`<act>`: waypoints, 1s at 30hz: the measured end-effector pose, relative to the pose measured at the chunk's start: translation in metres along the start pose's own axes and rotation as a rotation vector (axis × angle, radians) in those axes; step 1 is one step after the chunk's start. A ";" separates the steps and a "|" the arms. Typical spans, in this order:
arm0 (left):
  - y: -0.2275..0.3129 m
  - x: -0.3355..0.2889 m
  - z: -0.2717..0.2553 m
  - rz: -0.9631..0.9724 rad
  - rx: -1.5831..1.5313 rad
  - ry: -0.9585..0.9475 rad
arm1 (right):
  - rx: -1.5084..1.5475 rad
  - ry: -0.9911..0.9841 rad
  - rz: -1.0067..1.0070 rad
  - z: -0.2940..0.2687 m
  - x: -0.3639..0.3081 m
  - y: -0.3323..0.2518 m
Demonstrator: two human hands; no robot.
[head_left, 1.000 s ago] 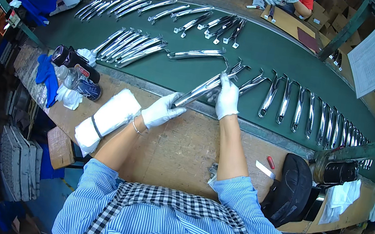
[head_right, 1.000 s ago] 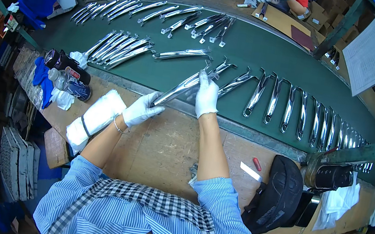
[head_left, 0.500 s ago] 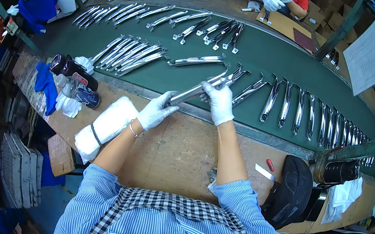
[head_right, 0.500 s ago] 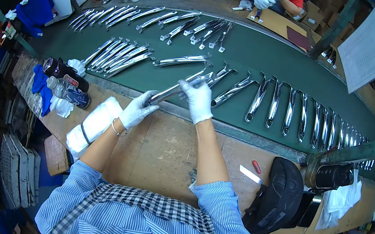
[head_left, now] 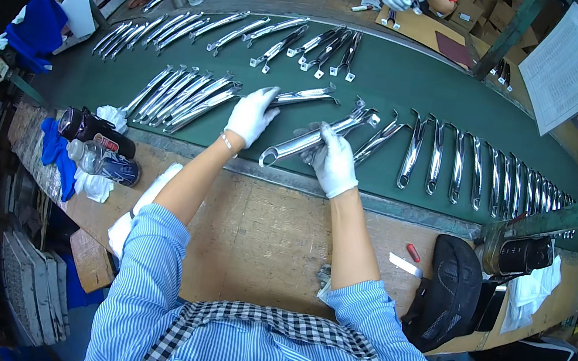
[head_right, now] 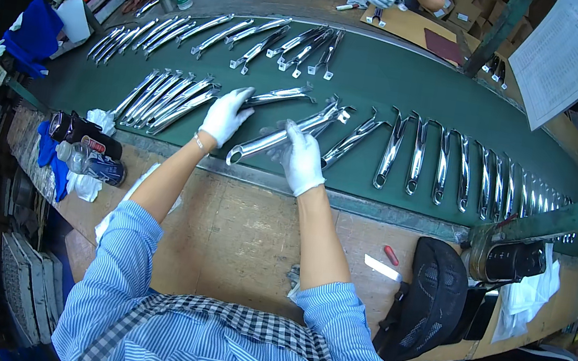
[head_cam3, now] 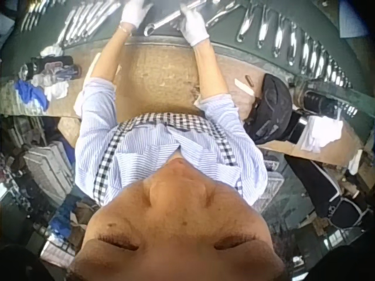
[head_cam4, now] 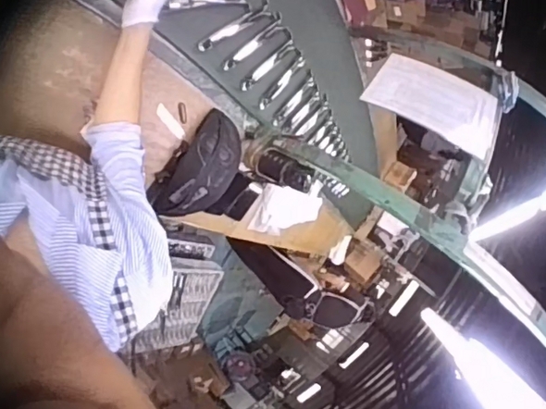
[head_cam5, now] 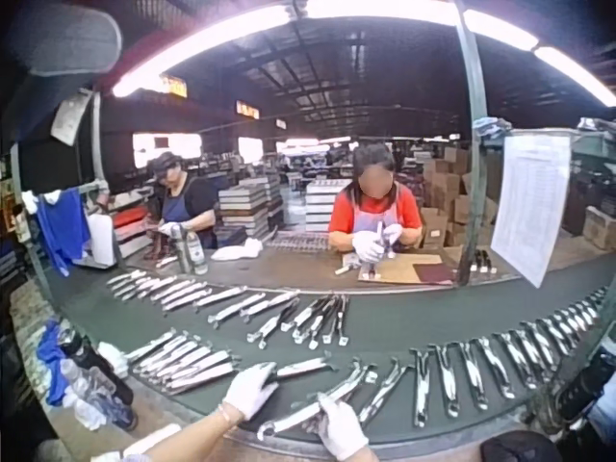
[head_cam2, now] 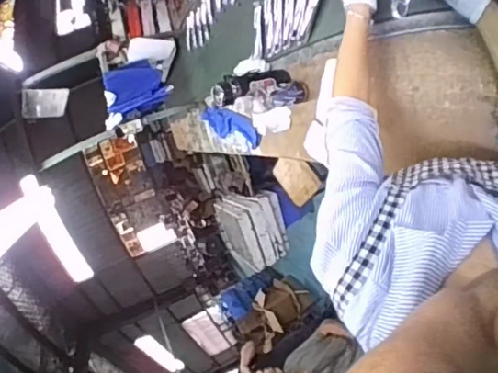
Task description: The person picks metal handles from a conveyor belt, arranges them on the table, and inserts the handles into plastic sleeves by hand. The person then removes their gloves and places them onto the table.
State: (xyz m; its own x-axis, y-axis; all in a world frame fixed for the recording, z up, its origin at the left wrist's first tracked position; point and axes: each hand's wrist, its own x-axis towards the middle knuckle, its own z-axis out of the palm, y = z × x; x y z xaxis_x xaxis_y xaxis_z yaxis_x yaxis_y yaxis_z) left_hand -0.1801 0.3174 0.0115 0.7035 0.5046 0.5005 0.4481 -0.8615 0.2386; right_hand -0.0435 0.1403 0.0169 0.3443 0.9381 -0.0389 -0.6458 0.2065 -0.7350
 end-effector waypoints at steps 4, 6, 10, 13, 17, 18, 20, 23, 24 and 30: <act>0.020 0.018 0.010 -0.063 0.123 -0.204 | -0.054 0.044 0.063 -0.007 0.001 0.003; 0.026 0.013 0.006 -0.131 0.189 -0.289 | -0.078 0.084 0.071 -0.005 0.001 0.006; 0.019 -0.021 0.003 -0.190 -0.048 -0.099 | -0.179 0.098 0.090 0.001 0.003 0.004; 0.016 -0.045 -0.011 -0.340 -0.245 -0.042 | -0.161 0.174 0.168 0.015 -0.003 0.000; 0.009 -0.069 -0.034 -0.384 -0.309 -0.012 | -0.237 0.127 0.191 0.020 0.003 0.008; 0.007 -0.074 -0.037 -0.399 -0.330 0.004 | -0.260 0.162 0.190 0.023 0.003 0.010; 0.011 -0.083 -0.044 -0.462 -0.421 -0.012 | -0.344 0.170 0.230 0.024 0.006 0.013; 0.024 -0.094 -0.036 -0.559 -0.629 -0.064 | -0.483 0.231 0.120 0.003 0.014 0.020; 0.018 -0.109 -0.037 -0.498 -0.582 -0.007 | -0.582 0.277 0.112 0.020 0.010 0.020; 0.071 -0.152 -0.062 -0.822 -0.940 -0.114 | -0.509 0.292 0.127 0.024 0.022 0.024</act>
State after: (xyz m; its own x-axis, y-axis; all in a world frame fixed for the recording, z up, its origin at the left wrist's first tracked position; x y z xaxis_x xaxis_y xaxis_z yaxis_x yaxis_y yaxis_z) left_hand -0.2896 0.1762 0.0033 0.4674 0.8728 -0.1407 0.2431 0.0261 0.9696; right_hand -0.0682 0.1724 0.0149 0.5052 0.8168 -0.2786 -0.3112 -0.1287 -0.9416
